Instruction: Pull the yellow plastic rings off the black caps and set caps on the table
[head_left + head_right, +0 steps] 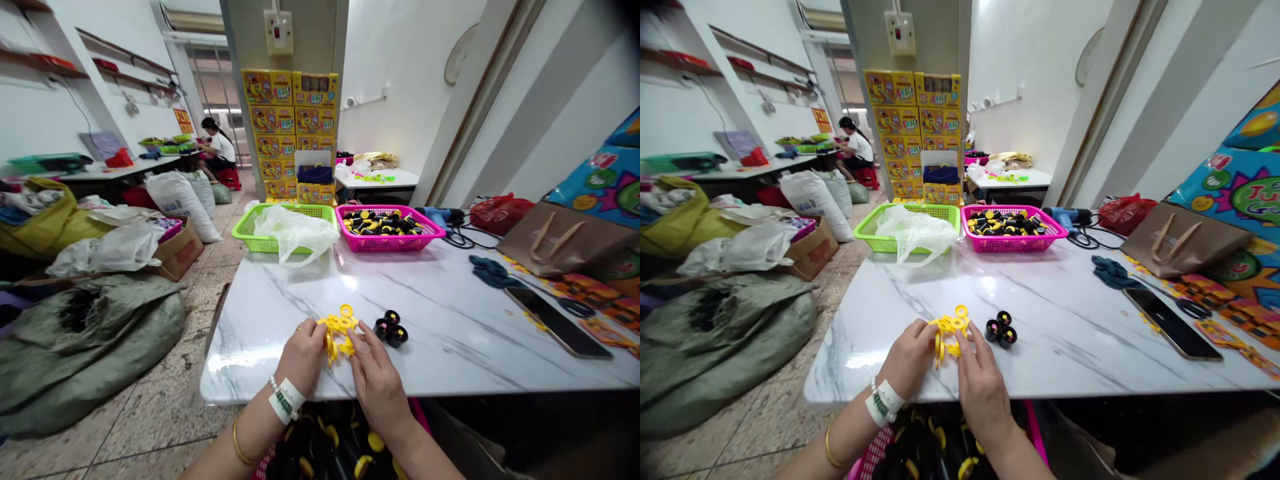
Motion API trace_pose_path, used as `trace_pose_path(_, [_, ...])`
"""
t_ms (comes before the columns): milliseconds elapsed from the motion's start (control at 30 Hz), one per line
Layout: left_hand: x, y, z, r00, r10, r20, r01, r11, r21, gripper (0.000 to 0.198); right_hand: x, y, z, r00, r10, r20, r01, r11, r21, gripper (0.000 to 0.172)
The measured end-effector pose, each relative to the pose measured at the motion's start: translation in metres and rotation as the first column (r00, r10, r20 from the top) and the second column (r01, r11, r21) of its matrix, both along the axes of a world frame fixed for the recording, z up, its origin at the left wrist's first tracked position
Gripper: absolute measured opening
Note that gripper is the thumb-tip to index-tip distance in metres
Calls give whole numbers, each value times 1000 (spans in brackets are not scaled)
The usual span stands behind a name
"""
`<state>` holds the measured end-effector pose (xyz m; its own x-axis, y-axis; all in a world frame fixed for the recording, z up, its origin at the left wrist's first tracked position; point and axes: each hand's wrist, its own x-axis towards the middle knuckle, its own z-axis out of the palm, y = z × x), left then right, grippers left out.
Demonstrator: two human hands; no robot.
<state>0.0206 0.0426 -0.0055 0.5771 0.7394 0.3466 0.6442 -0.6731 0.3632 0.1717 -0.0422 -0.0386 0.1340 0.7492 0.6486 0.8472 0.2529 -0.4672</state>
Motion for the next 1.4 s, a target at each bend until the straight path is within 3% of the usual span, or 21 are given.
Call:
trace_pose_path(167, [-12, 13, 12, 986, -13, 165, 25, 997, -69, 16, -2, -11, 5, 995, 68, -69, -61, 994, 94, 50])
trace_pose_path(333, [0, 73, 35, 997, -5, 79, 8, 999, -43, 14, 14, -30, 28, 969, 178, -169, -152, 976, 156, 40])
trace_pose_path(400, [22, 106, 38, 999, -9, 52, 10, 1000, -21, 15, 36, -29, 41, 973, 107, -206, -66, 978, 198, 35])
trace_pose_path(467, [49, 139, 38, 999, -31, 16, 31, 1000, 0, 20, 67, -22, 49, 954, -33, -298, 99, 973, 209, 25])
trace_pose_path(567, [89, 177, 32, 996, -70, -49, 70, 998, 3, 24, 114, -7, 48, 826, -230, -515, 299, 953, 54, 21])
trace_pose_path(633, [107, 194, 25, 993, -77, -91, 75, 997, -23, 25, 136, -2, 40, 736, -341, -585, 352, 931, -99, 28])
trace_pose_path(700, [118, 204, 18, 990, -68, -120, 62, 997, -56, 28, 147, -4, 30, 695, -406, -593, 353, 912, -211, 31])
trace_pose_path(800, [123, 211, 8, 990, -40, -134, 28, 996, -87, 27, 147, -7, 21, 712, -417, -566, 301, 908, -290, 31])
trace_pose_path(900, [121, 207, 5, 991, -1, -131, -11, 996, -91, 18, 146, -6, 18, 798, -400, -451, 291, 911, -293, 27])
trace_pose_path(967, [116, 195, 13, 993, 26, -115, -35, 997, -75, 18, 146, -4, 19, 807, -389, -444, 294, 917, -271, 25])
trace_pose_path(1033, [103, 169, 31, 995, 52, -82, -55, 998, -40, 19, 142, -7, 24, 731, -376, -569, 309, 927, -214, 26])
trace_pose_path(1133, [73, 96, 60, 1000, -3, 12, 2, 999, 46, 19, 115, -21, 38, 477, -233, -847, 330, 941, -73, 23])
trace_pose_path(1167, [63, 64, 65, 989, -128, 77, 120, 987, 103, 20, 99, -28, 43, 375, -154, -914, 299, 953, -37, 22])
trace_pose_path(1233, [44, -4, 67, 927, -347, 144, 312, 925, 218, 22, 63, -46, 50, 148, -38, -988, 103, 994, -23, 23])
trace_pose_path(1267, [37, -36, 63, 879, -454, 142, 412, 876, 249, 20, 44, -55, 52, 17, -45, -999, -56, 997, -46, 27])
trace_pose_path(1333, [29, -88, 49, 813, -578, 64, 552, 802, 229, 18, 14, -73, 51, -238, -176, -955, -361, 929, -81, 36])
trace_pose_path(1400, [26, -120, 31, 803, -596, 13, 586, 793, 169, 14, -1, -93, 42, -419, -356, -835, -541, 837, -85, 32])
